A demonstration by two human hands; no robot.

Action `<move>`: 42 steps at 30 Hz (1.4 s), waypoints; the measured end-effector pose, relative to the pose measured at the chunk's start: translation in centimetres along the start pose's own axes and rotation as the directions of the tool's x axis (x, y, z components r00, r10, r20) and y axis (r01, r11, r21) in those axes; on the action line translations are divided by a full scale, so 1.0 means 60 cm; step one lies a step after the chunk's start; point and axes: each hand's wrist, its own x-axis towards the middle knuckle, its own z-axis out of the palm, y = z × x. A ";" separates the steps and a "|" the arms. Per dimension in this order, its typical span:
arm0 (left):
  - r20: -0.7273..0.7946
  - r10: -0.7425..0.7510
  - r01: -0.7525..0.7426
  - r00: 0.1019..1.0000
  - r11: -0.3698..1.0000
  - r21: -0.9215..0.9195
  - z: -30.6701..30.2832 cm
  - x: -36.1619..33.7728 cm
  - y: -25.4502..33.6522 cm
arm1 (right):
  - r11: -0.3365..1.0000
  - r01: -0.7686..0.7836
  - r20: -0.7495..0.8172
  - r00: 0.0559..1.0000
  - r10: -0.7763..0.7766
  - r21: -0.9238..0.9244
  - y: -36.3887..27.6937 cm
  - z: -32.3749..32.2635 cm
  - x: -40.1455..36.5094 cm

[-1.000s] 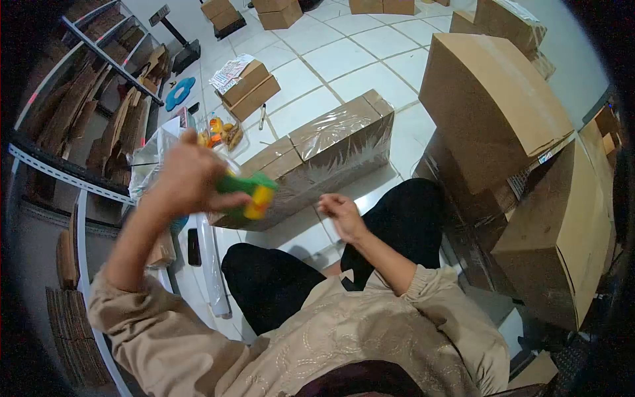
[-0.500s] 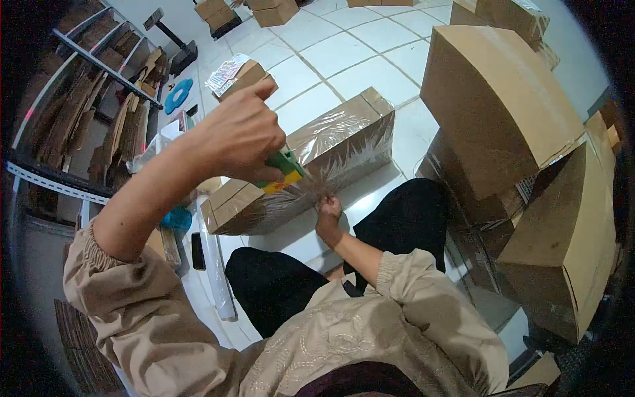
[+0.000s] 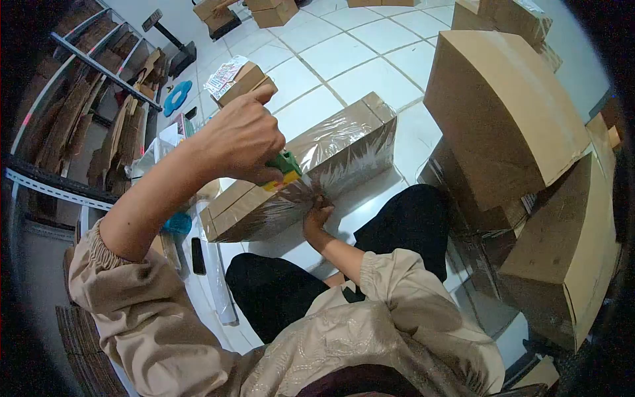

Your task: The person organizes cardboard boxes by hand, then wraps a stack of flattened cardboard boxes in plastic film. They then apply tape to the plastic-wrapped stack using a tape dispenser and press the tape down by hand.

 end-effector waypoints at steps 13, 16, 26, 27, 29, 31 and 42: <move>-0.054 -0.046 0.039 0.997 0.990 -0.133 0.041 -0.014 -0.058 | 0.375 0.916 0.452 0.398 -0.798 -0.145 -0.209 0.011 0.004; -0.074 -0.046 0.036 0.996 0.991 -0.131 0.069 -0.010 -0.089 | 0.026 0.999 0.773 0.050 -0.632 -0.044 -0.398 0.076 -0.014; -0.005 0.070 -0.066 0.998 0.920 -0.387 0.201 0.014 -0.198 | -0.161 0.985 0.991 -0.048 0.121 0.068 -0.422 0.150 0.057; 0.006 0.065 -0.057 0.998 0.915 -0.399 0.224 0.022 -0.211 | -0.163 0.985 0.989 -0.031 0.145 0.055 -0.422 0.150 0.057; -0.077 0.122 -0.144 0.990 0.846 -0.514 0.282 0.037 -0.236 | -0.146 0.988 0.985 -0.034 0.168 0.059 -0.423 0.151 0.057; -0.018 0.118 -0.113 0.993 0.876 -0.468 0.331 0.053 -0.278 | -0.141 0.988 0.979 -0.031 0.201 0.060 -0.427 0.155 0.059; 0.143 0.224 -0.107 0.964 0.820 -0.563 0.497 0.177 -0.187 | -0.123 0.992 0.936 0.018 0.352 0.027 -0.422 0.171 0.070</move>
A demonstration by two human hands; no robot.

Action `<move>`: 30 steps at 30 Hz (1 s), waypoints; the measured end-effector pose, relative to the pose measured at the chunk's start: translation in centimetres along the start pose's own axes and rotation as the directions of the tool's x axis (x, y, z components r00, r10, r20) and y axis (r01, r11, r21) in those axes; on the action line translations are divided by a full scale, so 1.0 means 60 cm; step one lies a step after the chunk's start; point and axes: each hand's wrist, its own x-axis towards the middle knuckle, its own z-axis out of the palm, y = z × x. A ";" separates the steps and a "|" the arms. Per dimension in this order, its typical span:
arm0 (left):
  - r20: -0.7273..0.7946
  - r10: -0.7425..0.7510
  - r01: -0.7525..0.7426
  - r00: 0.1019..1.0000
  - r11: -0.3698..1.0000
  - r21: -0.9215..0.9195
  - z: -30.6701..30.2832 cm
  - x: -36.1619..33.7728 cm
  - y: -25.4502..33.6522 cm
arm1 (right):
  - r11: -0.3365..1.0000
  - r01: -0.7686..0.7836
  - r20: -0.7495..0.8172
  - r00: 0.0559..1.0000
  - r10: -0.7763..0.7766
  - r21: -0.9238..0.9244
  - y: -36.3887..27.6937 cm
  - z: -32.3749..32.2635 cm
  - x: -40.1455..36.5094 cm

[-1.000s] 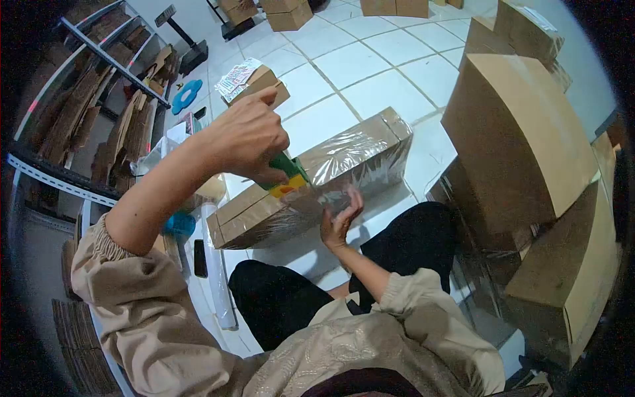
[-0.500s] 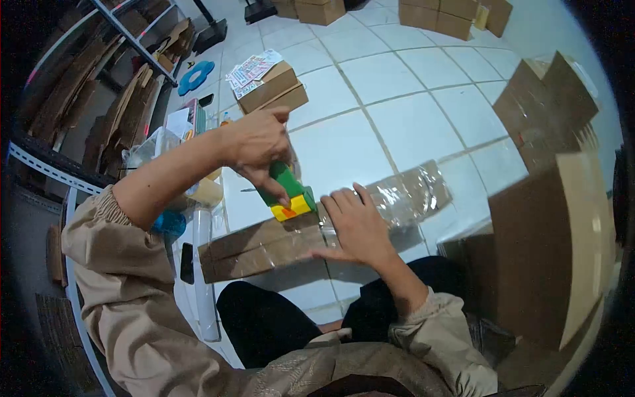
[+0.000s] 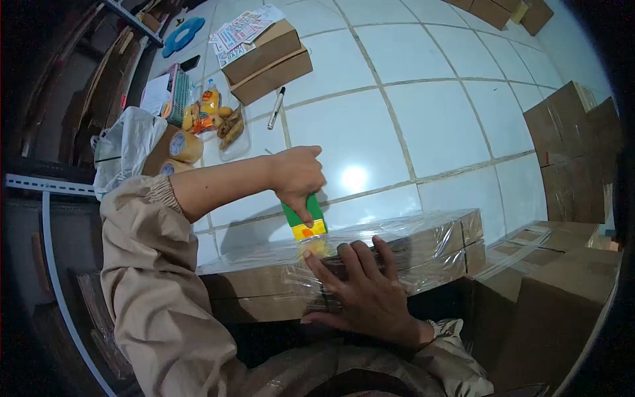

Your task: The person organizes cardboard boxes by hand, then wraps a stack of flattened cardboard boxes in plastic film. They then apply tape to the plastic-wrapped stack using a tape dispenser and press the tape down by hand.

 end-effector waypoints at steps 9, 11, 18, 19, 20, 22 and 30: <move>-0.318 -0.350 0.443 0.881 0.845 0.298 0.089 0.020 -0.002 | 0.999 -0.022 -0.165 0.986 0.017 -0.024 -0.027 0.009 0.009; -0.321 -0.469 0.534 0.823 0.831 0.154 0.064 -0.038 0.030 | 0.999 0.039 -0.111 0.993 -0.038 0.013 -0.043 0.013 0.031; -0.487 -0.739 0.830 0.465 0.556 -0.050 -0.001 -0.298 0.182 | 0.988 -0.148 0.583 0.807 0.090 0.053 -0.084 0.003 0.142; -0.511 -0.753 0.846 0.415 0.526 -0.087 0.005 -0.325 0.208 | 0.988 -0.147 0.565 0.819 0.099 0.041 -0.079 0.013 0.147; -0.534 -0.764 0.859 0.362 0.497 -0.128 0.013 -0.347 0.235 | 0.986 -0.155 0.586 0.805 0.091 0.060 -0.072 0.026 0.152; -0.573 -0.760 0.852 0.306 0.487 -0.191 0.017 -0.380 0.302 | 0.977 -0.198 0.637 0.765 0.100 0.084 -0.083 0.007 0.149; -0.645 -0.721 0.664 0.253 0.614 -0.427 -0.002 -0.428 0.512 | 0.097 0.086 -0.072 0.989 -0.133 0.992 -0.183 0.044 -0.009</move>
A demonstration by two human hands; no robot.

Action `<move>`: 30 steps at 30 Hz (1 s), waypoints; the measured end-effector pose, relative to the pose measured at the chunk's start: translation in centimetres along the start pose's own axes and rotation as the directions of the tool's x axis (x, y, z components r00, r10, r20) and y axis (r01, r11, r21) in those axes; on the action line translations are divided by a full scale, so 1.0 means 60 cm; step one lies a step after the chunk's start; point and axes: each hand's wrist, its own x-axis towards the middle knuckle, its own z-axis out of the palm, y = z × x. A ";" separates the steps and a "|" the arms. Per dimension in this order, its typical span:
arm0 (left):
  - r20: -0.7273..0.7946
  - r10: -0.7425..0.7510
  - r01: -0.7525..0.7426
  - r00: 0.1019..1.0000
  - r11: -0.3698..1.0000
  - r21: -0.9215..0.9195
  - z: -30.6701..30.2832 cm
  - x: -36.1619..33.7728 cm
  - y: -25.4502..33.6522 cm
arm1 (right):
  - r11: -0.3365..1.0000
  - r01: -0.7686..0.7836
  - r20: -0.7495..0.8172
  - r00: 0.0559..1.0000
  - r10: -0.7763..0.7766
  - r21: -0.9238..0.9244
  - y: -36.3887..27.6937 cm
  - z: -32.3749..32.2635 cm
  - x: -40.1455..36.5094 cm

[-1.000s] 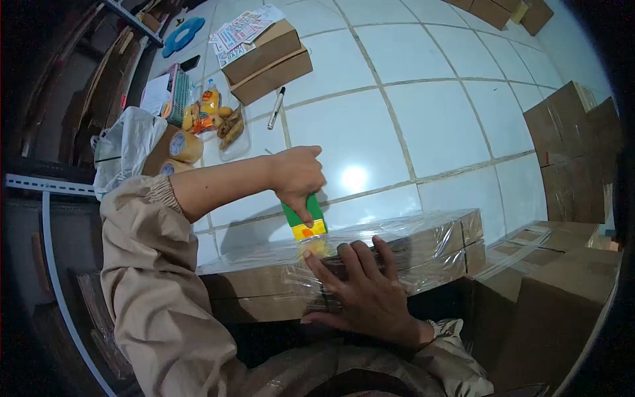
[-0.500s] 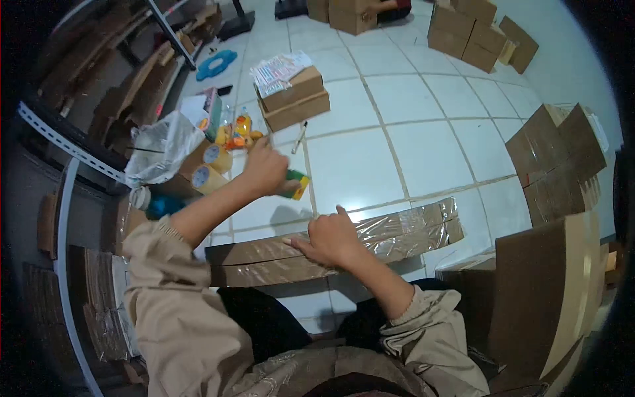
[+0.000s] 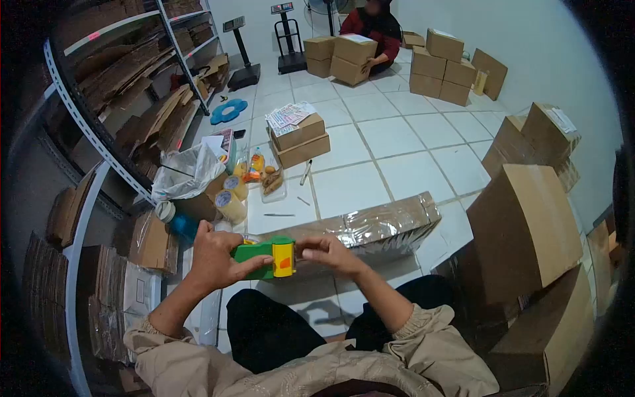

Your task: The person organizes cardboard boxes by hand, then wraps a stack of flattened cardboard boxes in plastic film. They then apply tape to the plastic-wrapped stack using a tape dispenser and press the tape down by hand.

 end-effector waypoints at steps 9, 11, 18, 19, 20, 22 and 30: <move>0.088 -0.012 0.026 0.996 0.987 -0.161 -0.012 -0.041 0.026 | 0.809 0.011 -0.129 0.988 0.080 0.587 0.037 0.075 -0.083; 0.121 -0.024 0.048 0.992 0.978 -0.201 -0.009 -0.046 0.027 | 0.780 0.005 -0.093 0.993 0.068 0.626 0.037 0.079 -0.091; 0.160 0.064 -0.037 0.985 0.985 -0.171 0.002 -0.057 0.036 | 0.547 -0.045 -0.053 0.985 0.162 0.836 0.065 0.102 -0.123; 0.169 0.063 -0.032 0.984 0.984 -0.176 0.006 -0.058 0.036 | 0.541 -0.047 -0.055 0.984 0.170 0.840 0.071 0.111 -0.126; 0.193 0.085 -0.050 0.977 0.983 -0.179 0.009 -0.058 0.037 | 0.626 -0.059 -0.135 0.957 0.258 0.777 0.079 0.121 -0.127; 0.224 0.106 -0.065 0.969 0.981 -0.185 0.015 -0.060 0.039 | 0.741 -0.090 -0.245 0.911 0.331 0.665 0.109 0.131 -0.133; 0.495 0.394 -0.466 0.775 0.884 0.026 0.037 -0.032 -0.002 | 0.865 -0.112 -0.469 0.802 0.370 0.489 0.276 0.131 -0.175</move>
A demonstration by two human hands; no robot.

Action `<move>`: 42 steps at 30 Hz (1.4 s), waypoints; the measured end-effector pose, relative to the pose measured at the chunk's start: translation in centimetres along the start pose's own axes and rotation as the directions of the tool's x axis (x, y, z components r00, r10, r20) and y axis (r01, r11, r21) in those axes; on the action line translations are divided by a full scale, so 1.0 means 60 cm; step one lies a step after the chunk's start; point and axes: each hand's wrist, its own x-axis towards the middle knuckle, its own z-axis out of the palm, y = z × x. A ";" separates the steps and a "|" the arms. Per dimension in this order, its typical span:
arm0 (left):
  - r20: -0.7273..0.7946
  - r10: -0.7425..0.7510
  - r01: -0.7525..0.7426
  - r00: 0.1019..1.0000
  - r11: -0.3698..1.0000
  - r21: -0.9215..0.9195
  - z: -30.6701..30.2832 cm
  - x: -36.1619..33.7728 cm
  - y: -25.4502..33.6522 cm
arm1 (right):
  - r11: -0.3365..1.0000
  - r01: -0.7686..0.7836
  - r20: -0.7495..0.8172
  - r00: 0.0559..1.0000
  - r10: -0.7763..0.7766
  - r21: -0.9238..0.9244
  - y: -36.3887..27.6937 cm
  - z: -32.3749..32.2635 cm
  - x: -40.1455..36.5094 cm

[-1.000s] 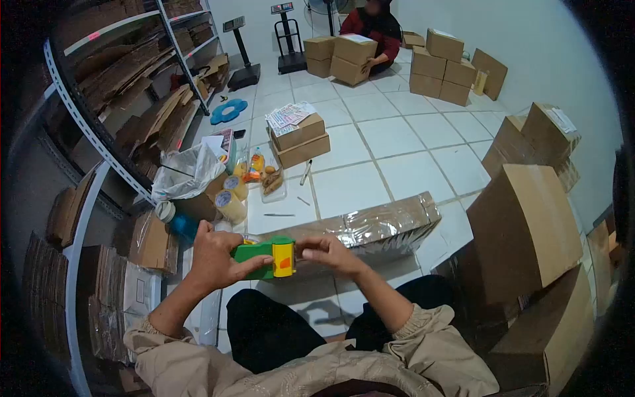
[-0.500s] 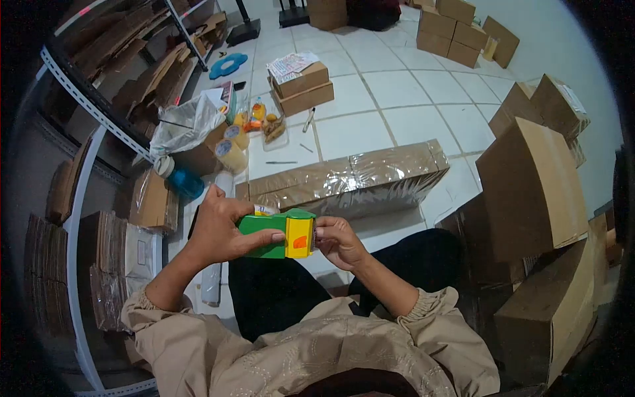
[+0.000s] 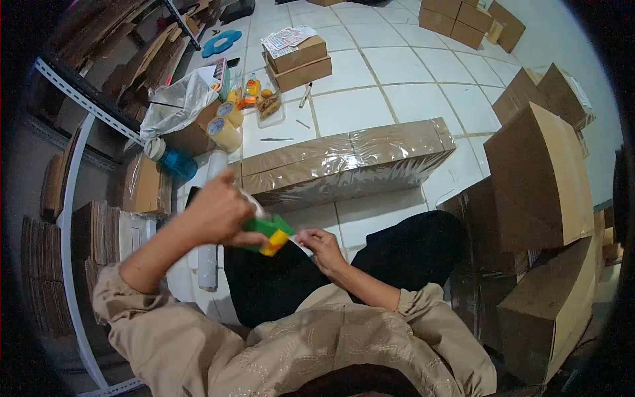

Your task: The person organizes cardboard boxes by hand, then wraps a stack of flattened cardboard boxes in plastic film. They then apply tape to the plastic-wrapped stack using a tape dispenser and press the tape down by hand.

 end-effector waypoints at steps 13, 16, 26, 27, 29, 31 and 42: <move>-0.005 0.034 -0.030 0.999 0.929 0.368 -0.177 0.079 -0.051 | 0.910 -0.122 -0.316 0.912 0.260 0.396 0.144 0.008 0.108; -0.032 0.130 -0.108 0.991 0.916 0.386 -0.182 0.103 -0.038 | 0.937 0.014 -0.381 0.916 0.128 0.348 0.155 0.035 0.128; -0.035 0.227 -0.183 0.973 0.859 0.478 -0.180 0.120 -0.009 | 0.935 -0.180 -0.332 0.900 0.282 0.307 0.111 0.113 0.104; -0.035 0.227 -0.183 0.973 0.858 0.480 -0.180 0.119 -0.009 | 0.904 -0.194 -0.284 0.906 0.314 0.382 0.109 0.110 0.105; -0.038 0.202 -0.167 0.979 0.888 0.428 -0.179 0.116 -0.008 | 0.867 -0.209 -0.234 0.910 0.341 0.453 0.109 0.109 0.105; -0.034 0.193 -0.160 0.981 0.889 0.429 -0.181 0.112 -0.006 | 0.925 -0.169 -0.254 0.931 0.263 0.341 0.120 0.103 0.108; -0.050 0.161 -0.116 0.986 0.865 0.487 -0.164 0.042 0.024 | 0.958 -0.183 -0.318 0.915 0.249 0.223 0.211 0.055 0.189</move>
